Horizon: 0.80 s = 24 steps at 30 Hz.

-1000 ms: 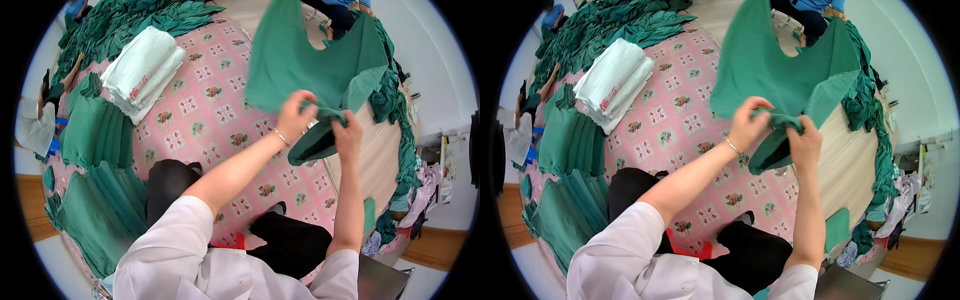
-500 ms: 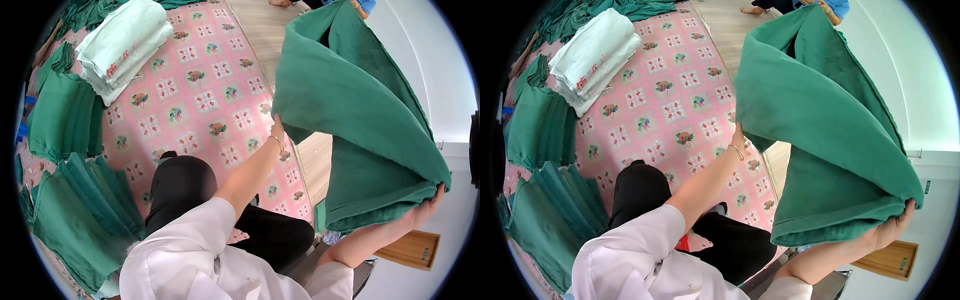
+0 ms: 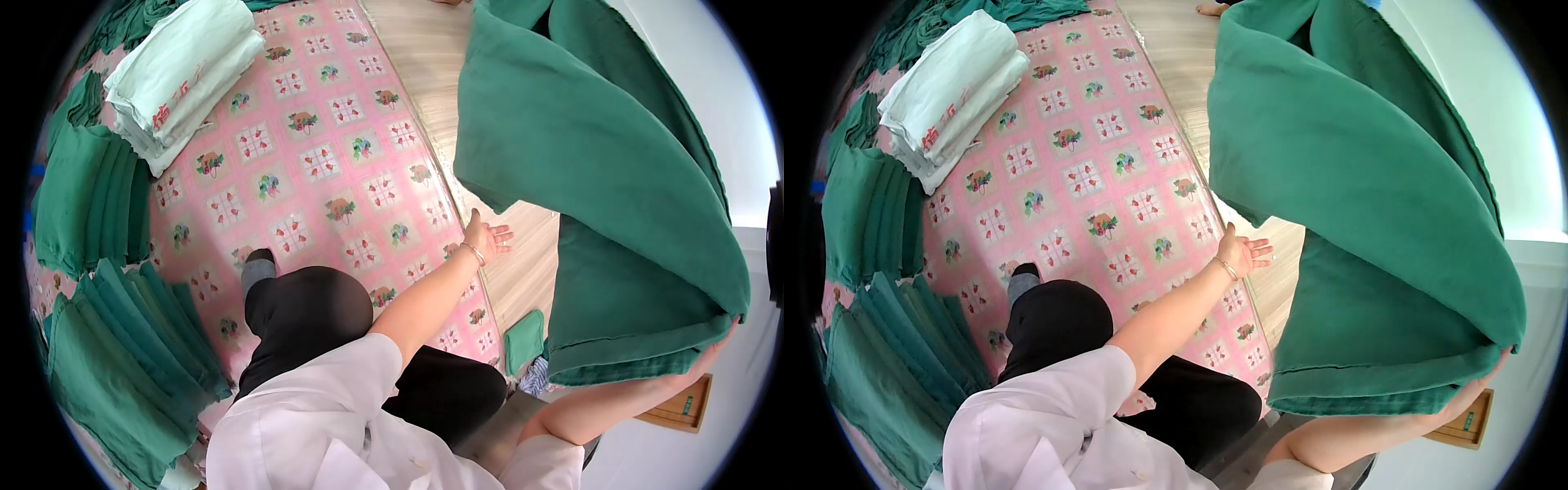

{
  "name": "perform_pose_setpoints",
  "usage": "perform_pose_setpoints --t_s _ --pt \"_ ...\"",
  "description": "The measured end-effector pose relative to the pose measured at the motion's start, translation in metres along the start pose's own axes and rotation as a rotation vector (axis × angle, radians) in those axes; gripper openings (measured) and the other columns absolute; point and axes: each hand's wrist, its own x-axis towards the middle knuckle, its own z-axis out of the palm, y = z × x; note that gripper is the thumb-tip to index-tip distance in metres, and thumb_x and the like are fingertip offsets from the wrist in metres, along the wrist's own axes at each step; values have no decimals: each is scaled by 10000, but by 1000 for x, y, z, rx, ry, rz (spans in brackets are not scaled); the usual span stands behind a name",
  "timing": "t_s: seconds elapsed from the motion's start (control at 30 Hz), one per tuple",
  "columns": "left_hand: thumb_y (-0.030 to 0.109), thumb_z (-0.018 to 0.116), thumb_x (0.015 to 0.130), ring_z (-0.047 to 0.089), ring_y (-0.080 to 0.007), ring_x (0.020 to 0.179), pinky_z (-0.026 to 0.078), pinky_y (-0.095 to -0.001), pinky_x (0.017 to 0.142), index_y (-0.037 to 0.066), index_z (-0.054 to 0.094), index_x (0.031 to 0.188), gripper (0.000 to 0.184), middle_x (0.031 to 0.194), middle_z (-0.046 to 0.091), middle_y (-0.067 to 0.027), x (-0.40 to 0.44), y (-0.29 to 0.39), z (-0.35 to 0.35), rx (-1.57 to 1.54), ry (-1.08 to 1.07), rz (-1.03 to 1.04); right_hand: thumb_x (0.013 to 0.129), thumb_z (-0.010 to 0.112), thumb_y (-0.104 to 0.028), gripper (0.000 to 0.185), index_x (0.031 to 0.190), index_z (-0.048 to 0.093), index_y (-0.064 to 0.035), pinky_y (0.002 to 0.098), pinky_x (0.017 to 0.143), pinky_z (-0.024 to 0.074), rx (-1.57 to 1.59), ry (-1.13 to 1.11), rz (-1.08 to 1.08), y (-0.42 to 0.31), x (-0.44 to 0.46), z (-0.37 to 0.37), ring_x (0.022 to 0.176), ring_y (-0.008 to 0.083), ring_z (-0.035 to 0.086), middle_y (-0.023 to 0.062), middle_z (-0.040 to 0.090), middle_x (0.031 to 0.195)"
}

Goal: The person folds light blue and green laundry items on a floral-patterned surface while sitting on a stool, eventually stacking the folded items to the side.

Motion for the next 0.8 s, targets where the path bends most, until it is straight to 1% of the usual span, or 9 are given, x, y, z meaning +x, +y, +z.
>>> perform_pose_setpoints --t_s 0.17,0.33,0.4,0.5,0.6,0.67,0.7,0.77,0.8 --pt "588 165 874 390 -423 1154 344 -571 914 -150 121 1253 831 1193 419 -261 21 4 43 -117 -329 36 926 411 -254 406 1260 385 -25 297 981 308 -103 12 -56 -2 -19 20 1120 190 411 87 416 1266" --pt "452 292 915 489 -344 1021 421 -504 851 -50 351 1164 563 1040 499 -168 23 57 118 -149 -478 250 938 378 -240 404 1272 366 -12 282 972 309 -133 25 -51 2 -28 29 1109 176 415 89 412 1274" --pt "376 330 915 514 -301 981 443 -465 831 -22 402 1127 457 1017 524 -141 46 90 137 -209 -390 393 944 357 -227 394 1270 361 -5 276 963 312 -136 31 -28 7 -30 30 1101 164 416 87 406 1281" --pt "149 453 853 581 -199 779 497 -315 633 19 515 938 167 867 585 -95 1 136 163 -459 -101 669 950 337 -213 385 1268 357 2 271 953 316 -149 39 9 16 -36 37 1093 152 416 85 401 1289" --pt "122 470 833 586 -200 765 490 -286 596 19 520 939 156 914 590 -91 2 191 154 -454 -259 701 945 352 -210 384 1261 360 8 300 972 320 -304 70 -75 41 -32 20 1126 184 408 108 381 1309" --pt "112 473 828 583 -192 790 478 -299 631 29 523 947 153 918 591 -67 -16 216 154 -315 -333 721 895 479 -218 409 1221 414 20 378 994 321 681 -629 453 77 12 -45 1156 227 397 138 414 1287" --pt "112 473 828 583 -192 790 478 -299 631 29 523 947 153 918 591 -67 -21 224 155 -306 -337 728 895 479 -218 409 1221 414 20 378 994 321 693 -629 453 76 -2 -29 1156 227 397 138 414 1287" --pt "123 475 830 573 -182 801 464 -324 670 42 527 942 148 910 586 -50 -32 233 157 -115 -321 859 878 508 -213 418 1208 420 27 397 1006 315 323 161 379 69 -43 17 1183 242 372 148 388 1311" --pt "133 481 826 565 -180 808 448 -333 697 62 532 943 146 894 580 -33 -41 233 159 -55 -233 851 871 521 -217 427 1209 422 24 397 1012 302 389 61 390 84 -35 -4 1192 242 359 141 374 1323"
